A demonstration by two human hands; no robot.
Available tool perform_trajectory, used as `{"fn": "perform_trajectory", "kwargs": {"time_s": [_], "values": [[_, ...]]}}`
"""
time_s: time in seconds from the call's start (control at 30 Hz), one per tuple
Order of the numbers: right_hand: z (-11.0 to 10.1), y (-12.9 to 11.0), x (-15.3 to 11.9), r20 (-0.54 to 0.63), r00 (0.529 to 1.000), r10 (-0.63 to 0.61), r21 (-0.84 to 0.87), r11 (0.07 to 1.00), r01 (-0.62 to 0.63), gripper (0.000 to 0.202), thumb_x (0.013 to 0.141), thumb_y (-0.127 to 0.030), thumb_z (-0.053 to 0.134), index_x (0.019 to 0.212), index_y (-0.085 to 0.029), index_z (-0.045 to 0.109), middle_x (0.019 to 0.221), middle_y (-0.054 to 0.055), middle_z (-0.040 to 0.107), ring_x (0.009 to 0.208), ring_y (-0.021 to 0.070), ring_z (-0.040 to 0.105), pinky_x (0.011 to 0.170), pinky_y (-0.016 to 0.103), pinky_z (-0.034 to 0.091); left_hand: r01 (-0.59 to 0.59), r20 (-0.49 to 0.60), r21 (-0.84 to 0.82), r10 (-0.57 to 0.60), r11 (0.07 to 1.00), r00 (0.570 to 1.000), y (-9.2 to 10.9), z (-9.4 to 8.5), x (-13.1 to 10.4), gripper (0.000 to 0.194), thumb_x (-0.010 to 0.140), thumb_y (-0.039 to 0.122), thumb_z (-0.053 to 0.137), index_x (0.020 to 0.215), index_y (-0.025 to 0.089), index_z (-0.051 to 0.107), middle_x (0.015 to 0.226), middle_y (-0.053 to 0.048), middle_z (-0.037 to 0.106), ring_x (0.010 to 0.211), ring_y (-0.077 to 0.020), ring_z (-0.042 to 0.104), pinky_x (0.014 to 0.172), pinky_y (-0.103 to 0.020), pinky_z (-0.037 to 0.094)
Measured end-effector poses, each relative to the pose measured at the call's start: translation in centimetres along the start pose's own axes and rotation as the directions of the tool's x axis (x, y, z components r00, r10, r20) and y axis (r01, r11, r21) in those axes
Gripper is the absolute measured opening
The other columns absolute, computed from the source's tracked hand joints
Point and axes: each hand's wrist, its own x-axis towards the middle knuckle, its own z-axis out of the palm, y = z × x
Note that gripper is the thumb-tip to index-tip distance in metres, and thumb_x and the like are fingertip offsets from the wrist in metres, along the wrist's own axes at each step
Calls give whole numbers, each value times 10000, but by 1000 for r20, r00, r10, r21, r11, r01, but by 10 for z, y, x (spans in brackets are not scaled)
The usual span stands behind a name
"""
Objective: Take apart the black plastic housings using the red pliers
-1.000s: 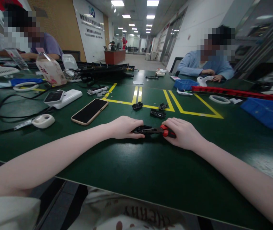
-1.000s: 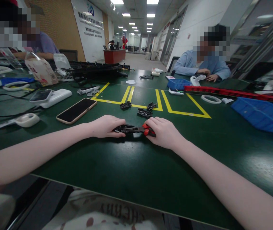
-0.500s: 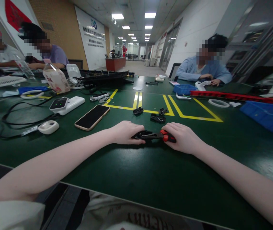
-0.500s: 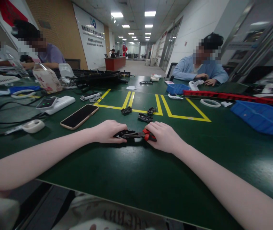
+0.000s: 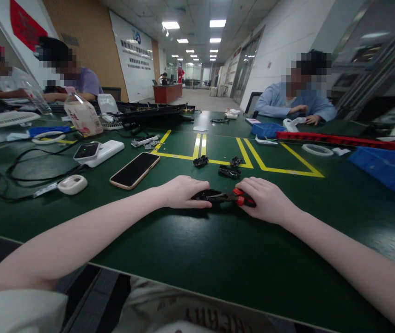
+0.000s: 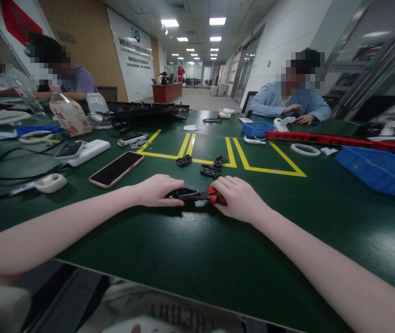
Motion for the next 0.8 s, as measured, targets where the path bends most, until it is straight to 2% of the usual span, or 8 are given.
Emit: {"fn": "perform_trajectory", "kwargs": {"time_s": [0.37,0.63,0.8], "values": [[2,1,1,2,1000,4,-2,1000,-4,221,834,-271,598,1013,-142,593,955,98,654,825,206,595,712,321,469,78,-1,9,-78,997,997,5,-2,0,396,929,564,550,1070,195,553,850,-45,674,730,-211,637,573,-249,350],[1,1,0,2,1000,12,4,1000,-12,221,818,-254,610,1009,-145,588,961,99,654,839,207,598,720,317,475,58,3,16,-58,998,998,5,-1,1,385,973,554,465,1019,187,573,826,-41,674,707,-201,620,579,-261,336],[1,0,1,5,1000,11,5,1000,-11,219,823,-255,606,1010,-143,589,958,99,654,833,206,593,719,319,473,62,-2,1,-62,998,998,6,-2,1,383,954,564,497,1001,191,572,828,-39,676,719,-198,630,579,-254,343]]}}
